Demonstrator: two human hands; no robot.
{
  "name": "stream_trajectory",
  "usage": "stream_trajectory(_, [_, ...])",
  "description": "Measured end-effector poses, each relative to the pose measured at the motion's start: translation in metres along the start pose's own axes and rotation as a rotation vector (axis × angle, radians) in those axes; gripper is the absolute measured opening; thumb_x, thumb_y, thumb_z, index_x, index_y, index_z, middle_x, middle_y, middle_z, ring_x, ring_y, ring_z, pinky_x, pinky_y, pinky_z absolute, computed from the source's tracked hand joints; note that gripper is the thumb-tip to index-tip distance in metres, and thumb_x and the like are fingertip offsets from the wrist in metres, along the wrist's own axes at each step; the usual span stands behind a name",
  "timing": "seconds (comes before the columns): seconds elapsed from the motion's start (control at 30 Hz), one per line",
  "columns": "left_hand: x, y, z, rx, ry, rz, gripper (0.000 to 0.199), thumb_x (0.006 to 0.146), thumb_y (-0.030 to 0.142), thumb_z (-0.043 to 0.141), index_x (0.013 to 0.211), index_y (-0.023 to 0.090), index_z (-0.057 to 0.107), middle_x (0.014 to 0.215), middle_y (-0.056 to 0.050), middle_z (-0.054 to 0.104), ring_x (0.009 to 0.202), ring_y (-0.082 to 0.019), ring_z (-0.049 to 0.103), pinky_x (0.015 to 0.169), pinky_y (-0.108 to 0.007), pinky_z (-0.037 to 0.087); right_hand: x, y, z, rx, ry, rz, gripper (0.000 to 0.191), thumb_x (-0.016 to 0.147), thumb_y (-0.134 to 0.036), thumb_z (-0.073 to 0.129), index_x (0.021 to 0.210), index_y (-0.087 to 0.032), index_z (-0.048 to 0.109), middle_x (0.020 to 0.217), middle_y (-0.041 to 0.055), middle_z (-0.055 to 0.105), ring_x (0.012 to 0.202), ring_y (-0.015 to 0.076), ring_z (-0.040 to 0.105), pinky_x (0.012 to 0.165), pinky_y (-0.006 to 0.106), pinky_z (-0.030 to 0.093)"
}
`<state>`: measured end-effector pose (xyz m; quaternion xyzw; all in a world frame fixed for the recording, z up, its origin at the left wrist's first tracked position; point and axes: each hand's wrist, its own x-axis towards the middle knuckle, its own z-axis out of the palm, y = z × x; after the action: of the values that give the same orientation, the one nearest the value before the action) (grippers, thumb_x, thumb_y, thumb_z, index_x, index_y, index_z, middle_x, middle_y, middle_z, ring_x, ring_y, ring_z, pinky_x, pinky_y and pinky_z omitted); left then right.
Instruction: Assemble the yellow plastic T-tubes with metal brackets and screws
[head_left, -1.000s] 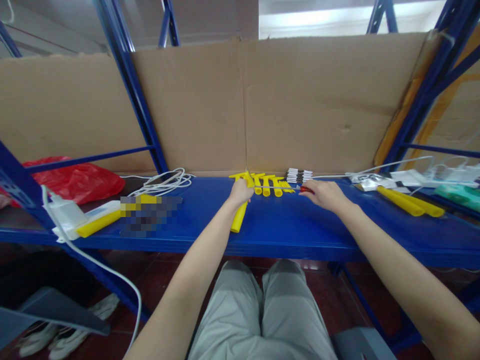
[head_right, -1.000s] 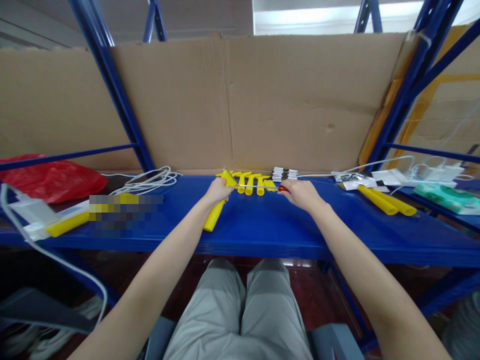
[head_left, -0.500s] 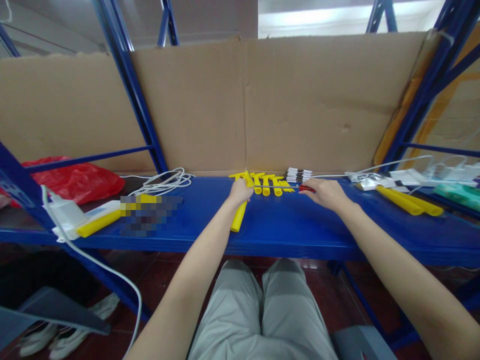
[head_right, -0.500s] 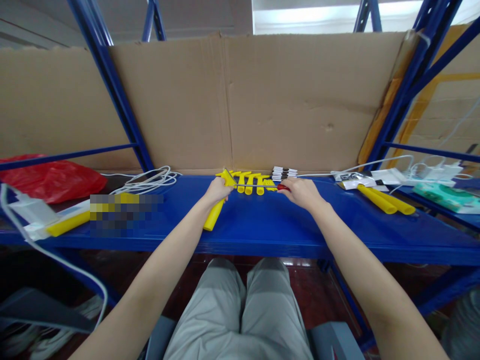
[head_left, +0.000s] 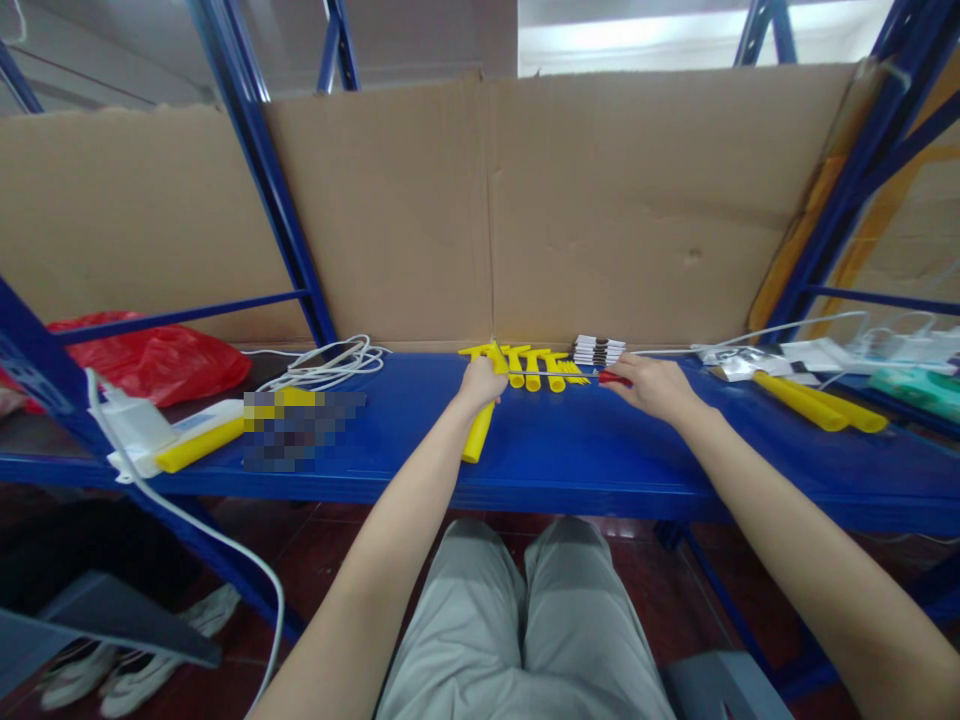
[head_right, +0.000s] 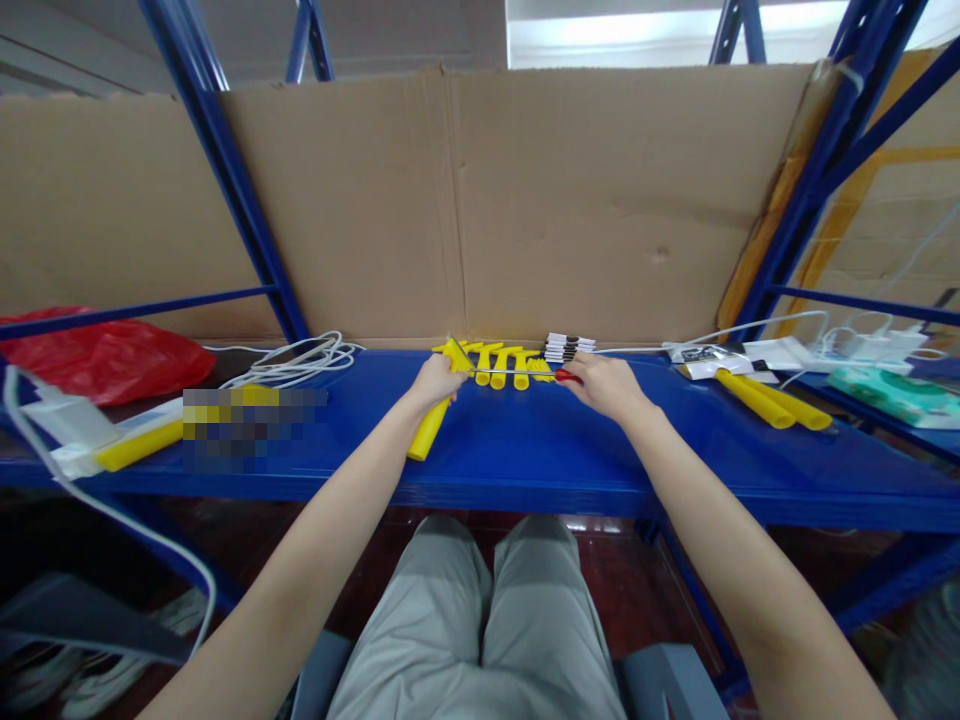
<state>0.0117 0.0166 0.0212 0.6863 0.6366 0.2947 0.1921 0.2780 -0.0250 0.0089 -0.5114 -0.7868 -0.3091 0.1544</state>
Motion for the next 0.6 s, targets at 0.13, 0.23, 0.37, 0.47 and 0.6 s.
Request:
stream_trajectory(0.13, [0.0004, -0.0003, -0.0003, 0.028, 0.003, -0.007, 0.018, 0.081, 0.012, 0.051, 0.085, 0.008, 0.069, 0.069, -0.01, 0.071, 0.059, -0.018, 0.069, 0.055, -0.022, 0.052, 0.001, -0.0018, 0.0015, 0.004, -0.032, 0.011, 0.032, 0.092, -0.036, 0.045, 0.109, -0.019, 0.066, 0.101, 0.0103, 0.071, 0.084, 0.0225, 0.065, 0.06, 0.028, 0.037])
stream_trajectory(0.23, [-0.0005, 0.0005, -0.0003, 0.029, -0.001, -0.01, 0.019, 0.08, 0.011, 0.052, 0.089, 0.008, 0.069, 0.072, -0.011, 0.072, 0.06, -0.018, 0.069, 0.055, -0.022, 0.052, 0.0019, -0.0024, 0.0024, -0.011, -0.041, 0.064, 0.029, 0.089, -0.034, 0.05, 0.108, -0.018, 0.064, 0.097, 0.0097, 0.072, 0.079, 0.0232, 0.065, 0.058, 0.028, 0.035])
stream_trajectory(0.37, [-0.0017, 0.0013, -0.0001, 0.034, -0.001, 0.0, 0.018, 0.08, 0.011, 0.053, 0.086, 0.008, 0.069, 0.07, -0.011, 0.071, 0.059, -0.019, 0.069, 0.054, -0.022, 0.051, 0.0008, 0.0, 0.0008, -0.02, 0.025, 0.03, 0.024, 0.089, -0.029, 0.047, 0.101, -0.02, 0.066, 0.105, 0.0102, 0.071, 0.086, 0.0228, 0.065, 0.059, 0.028, 0.036])
stream_trajectory(0.47, [-0.0023, 0.0015, -0.0005, 0.027, 0.006, 0.002, 0.017, 0.079, 0.012, 0.053, 0.085, 0.009, 0.069, 0.071, -0.012, 0.072, 0.06, -0.019, 0.069, 0.055, -0.022, 0.051, -0.0007, 0.0015, -0.0012, 0.005, 0.063, 0.007, 0.029, 0.091, -0.032, 0.044, 0.101, -0.02, 0.068, 0.109, 0.0111, 0.07, 0.09, 0.0233, 0.064, 0.063, 0.029, 0.039])
stream_trajectory(0.6, [-0.0031, 0.002, -0.0017, 0.032, 0.005, 0.003, 0.018, 0.08, 0.012, 0.052, 0.084, 0.009, 0.069, 0.07, -0.011, 0.072, 0.061, -0.02, 0.069, 0.057, -0.023, 0.052, -0.0002, -0.0009, -0.0018, 0.029, -0.012, 0.025, 0.032, 0.092, -0.037, 0.043, 0.102, -0.02, 0.068, 0.104, 0.0108, 0.071, 0.087, 0.0237, 0.065, 0.062, 0.029, 0.038])
